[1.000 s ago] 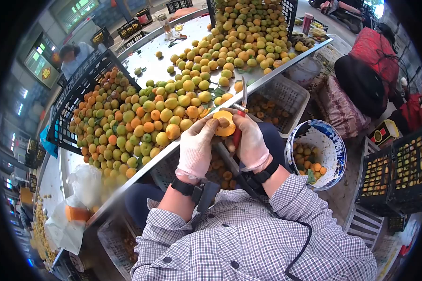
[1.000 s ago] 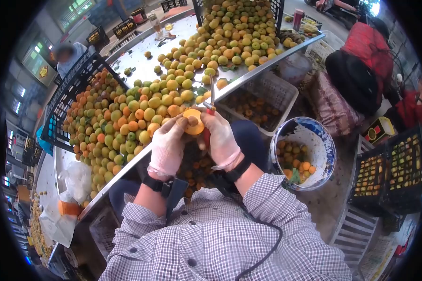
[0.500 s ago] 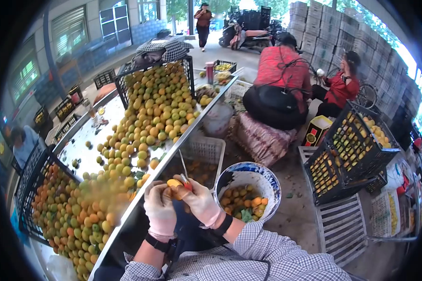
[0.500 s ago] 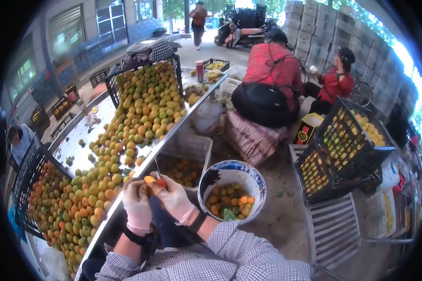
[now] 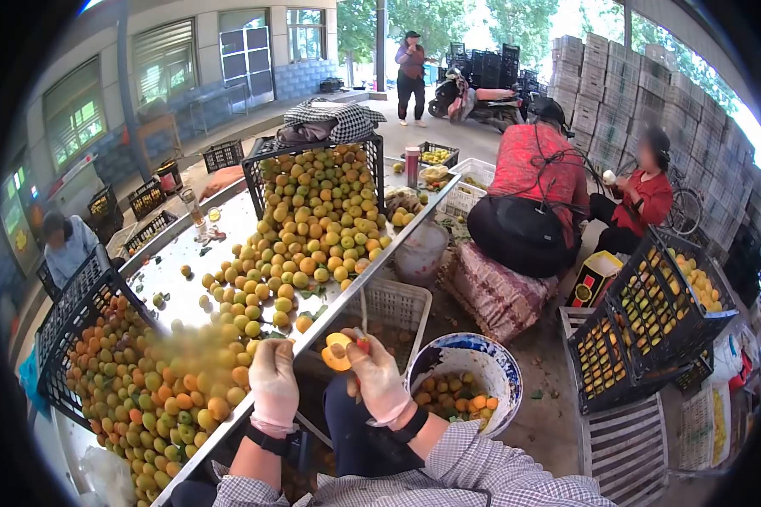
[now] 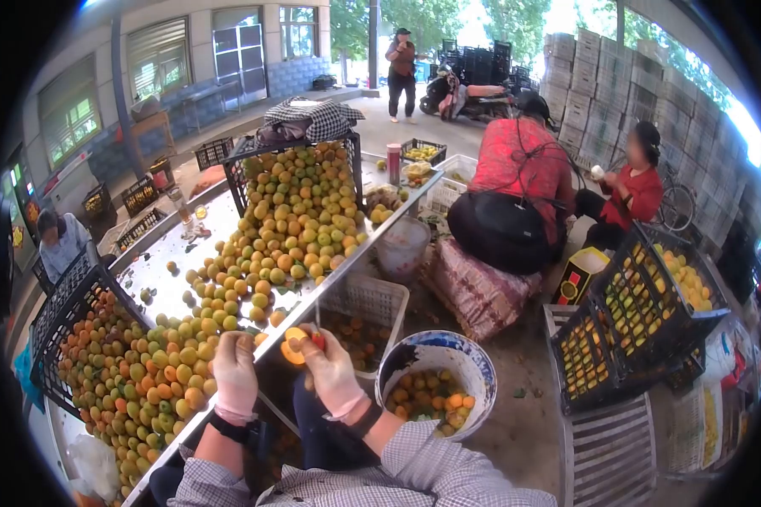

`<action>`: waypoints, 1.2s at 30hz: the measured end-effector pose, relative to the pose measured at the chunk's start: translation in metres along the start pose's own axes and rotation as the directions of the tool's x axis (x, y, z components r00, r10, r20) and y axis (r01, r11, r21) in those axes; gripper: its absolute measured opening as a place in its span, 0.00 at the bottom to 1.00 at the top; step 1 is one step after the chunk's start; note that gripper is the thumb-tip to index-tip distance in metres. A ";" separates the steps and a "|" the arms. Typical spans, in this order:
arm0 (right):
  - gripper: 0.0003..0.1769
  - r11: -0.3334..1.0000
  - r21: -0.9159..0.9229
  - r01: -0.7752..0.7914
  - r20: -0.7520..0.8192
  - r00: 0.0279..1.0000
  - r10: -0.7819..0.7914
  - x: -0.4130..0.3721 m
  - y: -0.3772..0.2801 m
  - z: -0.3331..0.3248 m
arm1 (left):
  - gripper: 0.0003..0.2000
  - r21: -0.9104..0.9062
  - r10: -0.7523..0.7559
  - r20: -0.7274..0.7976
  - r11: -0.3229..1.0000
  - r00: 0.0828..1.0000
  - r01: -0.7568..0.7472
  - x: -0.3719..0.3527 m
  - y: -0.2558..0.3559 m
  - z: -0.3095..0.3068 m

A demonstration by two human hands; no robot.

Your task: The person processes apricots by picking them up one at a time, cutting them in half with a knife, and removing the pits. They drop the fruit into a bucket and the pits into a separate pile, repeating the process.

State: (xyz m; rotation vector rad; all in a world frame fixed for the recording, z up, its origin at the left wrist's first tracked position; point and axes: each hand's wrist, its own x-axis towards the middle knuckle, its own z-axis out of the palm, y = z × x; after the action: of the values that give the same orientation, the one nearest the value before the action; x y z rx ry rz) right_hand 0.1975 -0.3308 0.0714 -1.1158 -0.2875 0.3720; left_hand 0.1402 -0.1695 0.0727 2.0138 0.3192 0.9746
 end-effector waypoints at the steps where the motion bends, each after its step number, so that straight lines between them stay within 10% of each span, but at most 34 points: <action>1: 0.24 1.000 0.001 0.005 0.025 1.000 -0.005 0.002 0.002 0.006 | 0.06 0.015 0.013 -0.035 1.000 0.999 -0.012 0.007 -0.006 -0.005; 5: 0.24 1.000 -0.013 0.020 0.067 0.998 -0.020 0.008 -0.003 0.027 | 0.04 -0.070 -0.125 -0.028 0.990 0.992 0.122 0.018 -0.007 -0.024; 7: 0.25 0.999 -0.021 0.040 0.092 0.995 -0.038 0.011 -0.004 0.037 | 0.13 0.022 0.155 0.087 0.987 0.984 -0.157 0.019 -0.015 -0.024; 9: 0.23 0.997 -0.004 0.083 0.085 0.993 -0.082 0.013 -0.004 0.047 | 0.31 0.179 0.096 0.279 0.972 0.956 -0.150 0.015 0.008 -0.034; 11: 0.23 0.997 -0.003 0.078 0.108 0.991 -0.077 0.018 0.004 0.055 | 0.32 -0.368 -0.071 0.371 0.904 0.926 0.217 0.014 -0.003 -0.037; 14: 0.22 1.000 0.000 0.029 0.164 0.986 -0.028 0.020 0.013 0.072 | 0.28 -0.711 -0.037 0.605 0.426 0.796 0.560 0.013 0.009 -0.059; 19: 0.15 0.994 0.094 0.047 0.307 0.949 -0.074 0.029 0.039 0.116 | 0.24 -0.783 -0.175 0.393 0.450 0.903 0.428 -0.002 -0.014 -0.078; 21: 0.16 1.000 -0.011 0.013 0.401 0.916 -0.007 0.039 0.054 0.128 | 0.22 -0.610 -0.206 0.040 0.770 0.978 0.187 -0.003 -0.031 -0.087; 22: 0.15 0.993 -0.109 0.038 0.421 0.907 0.011 0.044 0.061 0.135 | 0.20 -0.785 -0.406 0.076 0.539 0.911 0.306 -0.001 -0.036 -0.099; 23: 0.14 0.977 -0.204 0.068 0.437 0.899 0.029 0.051 0.063 0.143 | 0.19 -0.569 -0.282 -0.053 0.797 0.958 0.203 -0.002 -0.050 -0.110; 27: 0.11 0.995 -0.098 0.002 0.472 0.881 0.045 0.070 0.071 0.181 | 0.21 -0.575 -0.504 -0.005 0.708 0.864 0.410 -0.005 -0.091 -0.161; 28: 0.11 0.995 -0.101 -0.006 0.472 0.880 0.054 0.073 0.070 0.192 | 0.25 -0.221 -0.310 -0.105 0.934 0.945 0.282 -0.012 -0.101 -0.166; 30: 0.09 0.963 0.107 -0.248 0.441 0.880 0.177 0.079 0.072 0.211 | 0.33 0.380 0.024 -0.027 0.925 0.999 -0.012 -0.019 -0.116 -0.177; 33: 0.11 0.963 0.192 -0.188 0.349 0.930 0.112 0.079 0.082 0.232 | 0.33 0.476 0.031 -0.005 0.879 1.000 -0.024 -0.020 -0.121 -0.179; 36: 0.15 0.923 0.261 -0.284 0.373 0.911 0.175 0.088 0.110 0.239 | 0.31 0.241 -0.266 -0.027 0.934 0.964 0.264 -0.016 -0.112 -0.177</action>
State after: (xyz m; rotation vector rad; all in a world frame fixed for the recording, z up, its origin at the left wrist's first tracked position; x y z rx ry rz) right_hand 0.1638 -0.0550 0.0733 -0.7695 -0.3896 0.8041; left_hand 0.0135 -0.0064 0.0346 2.1217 0.7185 0.7892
